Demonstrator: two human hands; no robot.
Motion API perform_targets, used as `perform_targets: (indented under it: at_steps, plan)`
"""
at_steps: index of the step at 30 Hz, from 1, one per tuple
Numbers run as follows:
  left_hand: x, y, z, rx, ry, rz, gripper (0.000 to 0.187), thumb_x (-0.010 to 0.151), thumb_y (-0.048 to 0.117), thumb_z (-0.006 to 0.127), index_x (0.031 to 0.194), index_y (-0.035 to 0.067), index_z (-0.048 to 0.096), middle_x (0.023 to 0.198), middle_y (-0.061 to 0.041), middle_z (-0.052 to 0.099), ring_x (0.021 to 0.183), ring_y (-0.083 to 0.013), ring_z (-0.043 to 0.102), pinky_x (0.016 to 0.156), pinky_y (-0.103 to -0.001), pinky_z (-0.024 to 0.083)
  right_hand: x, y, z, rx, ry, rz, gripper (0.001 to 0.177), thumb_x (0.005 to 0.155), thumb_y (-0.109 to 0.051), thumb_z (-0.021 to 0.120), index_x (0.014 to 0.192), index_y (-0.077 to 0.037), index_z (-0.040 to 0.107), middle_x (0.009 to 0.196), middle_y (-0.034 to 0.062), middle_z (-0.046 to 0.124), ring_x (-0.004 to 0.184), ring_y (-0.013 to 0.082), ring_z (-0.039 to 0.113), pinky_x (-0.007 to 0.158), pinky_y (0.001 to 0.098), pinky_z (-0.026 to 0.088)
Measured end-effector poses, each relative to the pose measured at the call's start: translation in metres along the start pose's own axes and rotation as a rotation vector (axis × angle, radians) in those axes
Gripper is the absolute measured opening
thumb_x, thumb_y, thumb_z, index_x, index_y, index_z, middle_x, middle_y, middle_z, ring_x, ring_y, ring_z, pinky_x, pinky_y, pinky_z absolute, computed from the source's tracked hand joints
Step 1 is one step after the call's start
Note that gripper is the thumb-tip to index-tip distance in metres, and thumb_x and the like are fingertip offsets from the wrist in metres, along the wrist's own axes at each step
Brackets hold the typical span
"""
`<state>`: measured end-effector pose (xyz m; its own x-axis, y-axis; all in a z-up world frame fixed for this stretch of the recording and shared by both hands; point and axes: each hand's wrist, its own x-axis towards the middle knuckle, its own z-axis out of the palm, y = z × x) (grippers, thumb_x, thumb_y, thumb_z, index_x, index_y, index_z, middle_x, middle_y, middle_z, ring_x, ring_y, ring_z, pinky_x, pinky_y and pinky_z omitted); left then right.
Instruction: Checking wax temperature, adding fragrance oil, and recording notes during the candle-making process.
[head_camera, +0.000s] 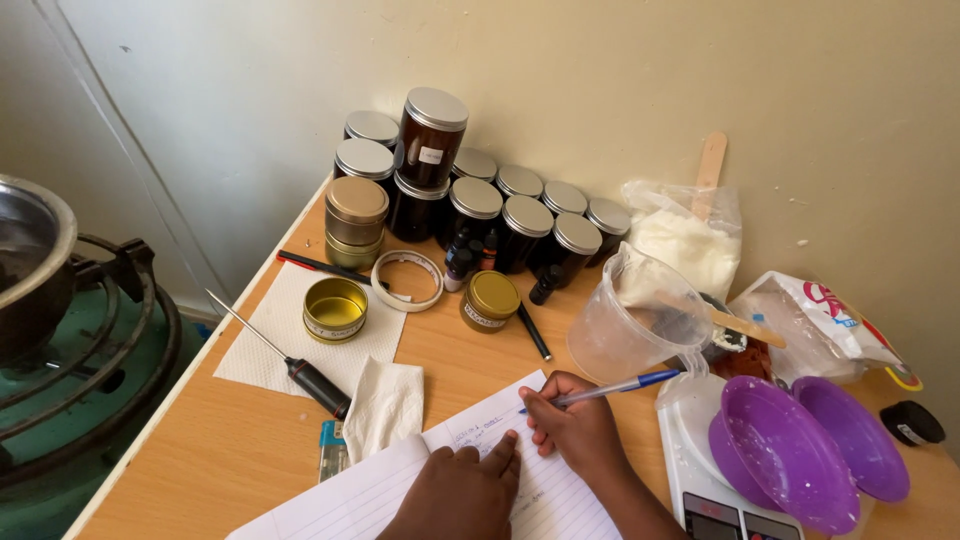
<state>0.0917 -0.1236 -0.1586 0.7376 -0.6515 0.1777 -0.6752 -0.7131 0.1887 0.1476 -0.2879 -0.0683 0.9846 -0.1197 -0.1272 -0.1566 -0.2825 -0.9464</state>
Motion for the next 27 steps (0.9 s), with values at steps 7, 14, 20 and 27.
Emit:
perform_targets:
  at_steps: [7,14,20,27]
  plan:
    - [-0.001,0.003,-0.011,0.004,-0.062,-0.018,0.07,0.092,0.029,0.062,0.158,0.007,0.054,0.168,-0.018,0.043,0.099,-0.0425,0.069,0.071,-0.057,0.054,-0.002,-0.002,0.0,-0.012,0.007,0.009,0.031,0.098,-0.009,0.078,0.075,-0.004,0.058,0.063,0.0181,0.071,0.042,0.0214,0.059,0.035,0.0326,0.045]
    - [-0.003,0.005,-0.028,0.025,-0.121,-0.012,0.075,0.091,0.033,0.067,0.16,0.007,0.051,0.169,-0.015,0.041,0.098,-0.0408,0.07,0.068,-0.056,0.055,0.003,0.009,-0.002,0.016,-0.019,-0.033,0.033,0.095,-0.01,0.081,0.073,-0.004,0.057,0.061,0.0191,0.07,0.04,0.0217,0.059,0.034,0.0326,0.046]
    - [-0.008,0.008,-0.04,-0.004,-0.12,-0.047,0.077,0.091,0.032,0.064,0.162,0.009,0.047,0.172,-0.014,0.038,0.103,-0.0411,0.067,0.077,-0.057,0.053,-0.004,-0.003,0.0,-0.016,0.049,0.021,0.033,0.097,-0.011,0.077,0.073,-0.004,0.056,0.062,0.017,0.07,0.041,0.0218,0.058,0.037,0.0328,0.044]
    - [-0.015,0.011,-0.056,-0.038,-0.021,-0.023,0.076,0.086,0.027,0.065,0.157,0.003,0.052,0.166,-0.018,0.046,0.095,-0.0406,0.07,0.074,-0.057,0.056,-0.002,0.001,0.0,0.015,0.035,-0.008,0.033,0.096,-0.011,0.08,0.073,-0.004,0.057,0.062,0.0171,0.07,0.042,0.0207,0.058,0.035,0.0329,0.045]
